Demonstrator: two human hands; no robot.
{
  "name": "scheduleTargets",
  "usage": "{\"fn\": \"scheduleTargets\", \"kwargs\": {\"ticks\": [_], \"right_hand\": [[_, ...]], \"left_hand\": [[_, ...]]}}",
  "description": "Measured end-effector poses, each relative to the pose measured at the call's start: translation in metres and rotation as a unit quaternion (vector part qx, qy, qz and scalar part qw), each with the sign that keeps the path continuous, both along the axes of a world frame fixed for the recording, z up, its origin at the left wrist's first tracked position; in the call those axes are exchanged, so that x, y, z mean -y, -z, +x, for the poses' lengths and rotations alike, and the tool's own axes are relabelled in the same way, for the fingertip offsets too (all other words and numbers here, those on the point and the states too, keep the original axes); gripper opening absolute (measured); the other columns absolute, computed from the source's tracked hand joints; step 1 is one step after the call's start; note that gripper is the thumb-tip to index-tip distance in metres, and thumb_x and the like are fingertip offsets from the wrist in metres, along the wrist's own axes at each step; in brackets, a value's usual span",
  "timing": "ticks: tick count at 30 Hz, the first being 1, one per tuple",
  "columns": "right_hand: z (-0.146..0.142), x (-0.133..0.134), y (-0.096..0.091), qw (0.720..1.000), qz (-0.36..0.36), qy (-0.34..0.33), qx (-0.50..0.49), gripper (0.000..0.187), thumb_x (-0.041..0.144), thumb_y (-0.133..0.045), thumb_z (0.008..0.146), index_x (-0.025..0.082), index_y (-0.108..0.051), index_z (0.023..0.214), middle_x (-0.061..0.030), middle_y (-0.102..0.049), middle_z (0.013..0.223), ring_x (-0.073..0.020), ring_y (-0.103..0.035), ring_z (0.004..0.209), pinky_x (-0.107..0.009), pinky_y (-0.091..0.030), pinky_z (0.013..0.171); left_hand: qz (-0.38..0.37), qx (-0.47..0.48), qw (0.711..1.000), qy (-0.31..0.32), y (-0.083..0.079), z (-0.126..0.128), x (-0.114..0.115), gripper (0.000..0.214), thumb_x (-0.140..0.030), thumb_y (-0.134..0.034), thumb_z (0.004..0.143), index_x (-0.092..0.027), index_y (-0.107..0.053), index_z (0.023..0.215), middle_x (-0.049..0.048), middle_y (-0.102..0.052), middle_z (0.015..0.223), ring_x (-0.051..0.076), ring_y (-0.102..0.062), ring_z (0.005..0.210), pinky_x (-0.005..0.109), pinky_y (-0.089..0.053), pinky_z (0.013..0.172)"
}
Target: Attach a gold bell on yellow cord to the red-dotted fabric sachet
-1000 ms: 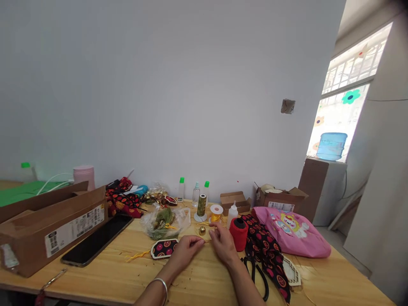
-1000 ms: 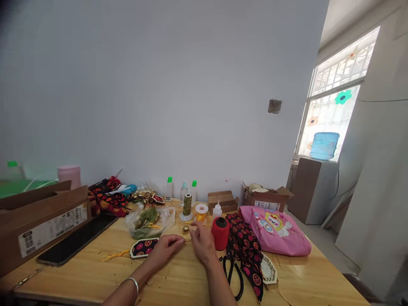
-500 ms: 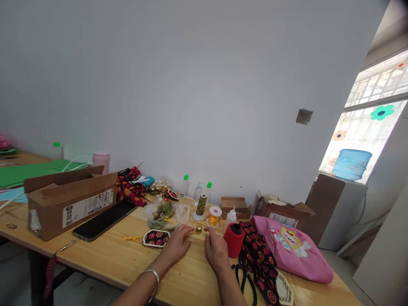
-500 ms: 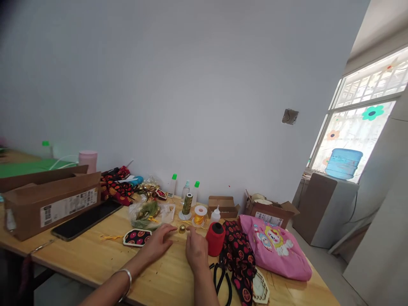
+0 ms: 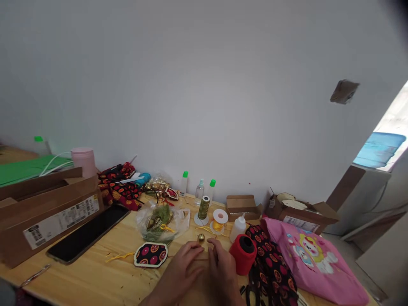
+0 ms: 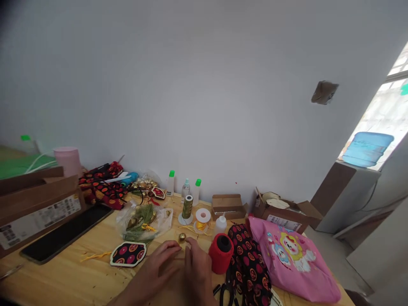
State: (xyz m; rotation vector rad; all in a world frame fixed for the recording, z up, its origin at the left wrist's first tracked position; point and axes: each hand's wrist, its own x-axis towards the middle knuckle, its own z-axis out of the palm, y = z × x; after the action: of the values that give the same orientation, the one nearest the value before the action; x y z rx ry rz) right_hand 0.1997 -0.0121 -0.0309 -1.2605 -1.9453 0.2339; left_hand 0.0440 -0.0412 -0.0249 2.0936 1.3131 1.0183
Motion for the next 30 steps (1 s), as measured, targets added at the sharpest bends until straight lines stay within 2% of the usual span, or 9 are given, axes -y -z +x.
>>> {"fn": "scheduleTargets", "kwargs": {"ticks": [5, 9, 12, 14, 17, 23, 27, 30], "right_hand": [[0.002, 0.0, 0.004, 0.997, -0.022, -0.022, -0.078, 0.024, 0.025, -0.033, 0.084, 0.024, -0.053, 0.097, -0.0027, -0.067, 0.079, -0.0149, -0.063, 0.066, -0.019, -0.047, 0.056], [0.004, -0.001, 0.009, 0.991, -0.042, -0.023, -0.123, 0.021, 0.027, -0.035, 0.084, 0.023, -0.052, 0.096, -0.001, -0.064, 0.069, -0.013, -0.061, 0.058, -0.017, -0.046, 0.053], [0.003, -0.001, 0.008, 0.992, -0.038, -0.026, -0.117, 0.02, 0.026, -0.037, 0.084, 0.022, -0.052, 0.095, 0.0003, -0.062, 0.06, -0.0116, -0.058, 0.049, -0.016, -0.044, 0.047], [0.003, 0.0, 0.005, 0.995, -0.01, -0.021, -0.096, 0.019, 0.024, -0.037, 0.083, 0.021, -0.052, 0.095, -0.0006, -0.063, 0.063, -0.0117, -0.059, 0.05, -0.016, -0.044, 0.047], [0.002, 0.002, 0.003, 0.998, 0.021, -0.005, -0.053, 0.02, 0.02, -0.038, 0.082, 0.021, -0.052, 0.096, -0.0013, -0.064, 0.064, -0.0118, -0.059, 0.051, -0.017, -0.043, 0.049], [-0.002, 0.002, 0.0, 0.999, 0.036, 0.025, 0.01, 0.019, 0.018, -0.039, 0.082, 0.02, -0.054, 0.092, -0.0002, -0.06, 0.057, -0.0115, -0.055, 0.047, -0.018, -0.041, 0.047], [0.001, 0.003, -0.015, 0.997, 0.062, 0.028, 0.044, 0.019, 0.018, -0.041, 0.08, 0.018, -0.052, 0.096, -0.0018, -0.058, 0.061, -0.0136, -0.054, 0.055, -0.022, -0.042, 0.052], [0.007, 0.01, -0.032, 0.992, 0.108, 0.036, 0.064, 0.02, 0.016, -0.044, 0.079, 0.017, -0.051, 0.098, -0.0058, -0.06, 0.075, -0.0177, -0.053, 0.071, -0.03, -0.043, 0.064]], "left_hand": [[-0.078, 0.014, 0.996, 0.032, 0.005, 0.014, -0.006, 0.048, -0.025, -0.049, 0.074, -0.025, -0.041, 0.121, 0.005, -0.042, 0.128, 0.022, -0.036, 0.117, 0.037, -0.028, 0.099], [-0.123, 0.012, 0.987, 0.1, -0.011, 0.013, -0.022, 0.053, -0.024, -0.055, 0.069, -0.025, -0.041, 0.12, 0.0038, -0.052, 0.119, 0.022, -0.047, 0.106, 0.033, -0.036, 0.092], [-0.138, 0.008, 0.979, 0.148, -0.023, 0.008, -0.031, 0.034, -0.022, -0.05, 0.072, -0.025, -0.052, 0.107, 0.0022, -0.062, 0.1, 0.019, -0.055, 0.088, 0.027, -0.043, 0.079], [-0.146, 0.003, 0.976, 0.161, -0.025, 0.006, -0.034, 0.027, -0.023, -0.044, 0.076, -0.024, -0.057, 0.099, 0.0028, -0.064, 0.094, 0.019, -0.056, 0.085, 0.027, -0.043, 0.076], [-0.173, 0.02, 0.972, 0.157, -0.02, 0.006, -0.037, 0.025, -0.024, -0.042, 0.076, -0.024, -0.061, 0.093, 0.0031, -0.065, 0.093, 0.019, -0.056, 0.085, 0.026, -0.042, 0.077], [-0.209, 0.072, 0.961, 0.167, 0.003, 0.012, -0.042, 0.026, -0.029, -0.042, 0.075, -0.019, -0.066, 0.079, 0.004, -0.067, 0.078, 0.019, -0.057, 0.07, 0.026, -0.043, 0.066], [-0.221, 0.095, 0.958, 0.153, 0.009, 0.015, -0.046, 0.03, -0.031, -0.041, 0.076, -0.015, -0.066, 0.074, 0.0052, -0.066, 0.071, 0.018, -0.056, 0.066, 0.025, -0.041, 0.061], [-0.243, 0.109, 0.955, 0.13, 0.006, 0.015, -0.048, 0.032, -0.035, -0.041, 0.075, -0.013, -0.064, 0.069, 0.004, -0.065, 0.066, 0.017, -0.055, 0.064, 0.023, -0.041, 0.058]]}}
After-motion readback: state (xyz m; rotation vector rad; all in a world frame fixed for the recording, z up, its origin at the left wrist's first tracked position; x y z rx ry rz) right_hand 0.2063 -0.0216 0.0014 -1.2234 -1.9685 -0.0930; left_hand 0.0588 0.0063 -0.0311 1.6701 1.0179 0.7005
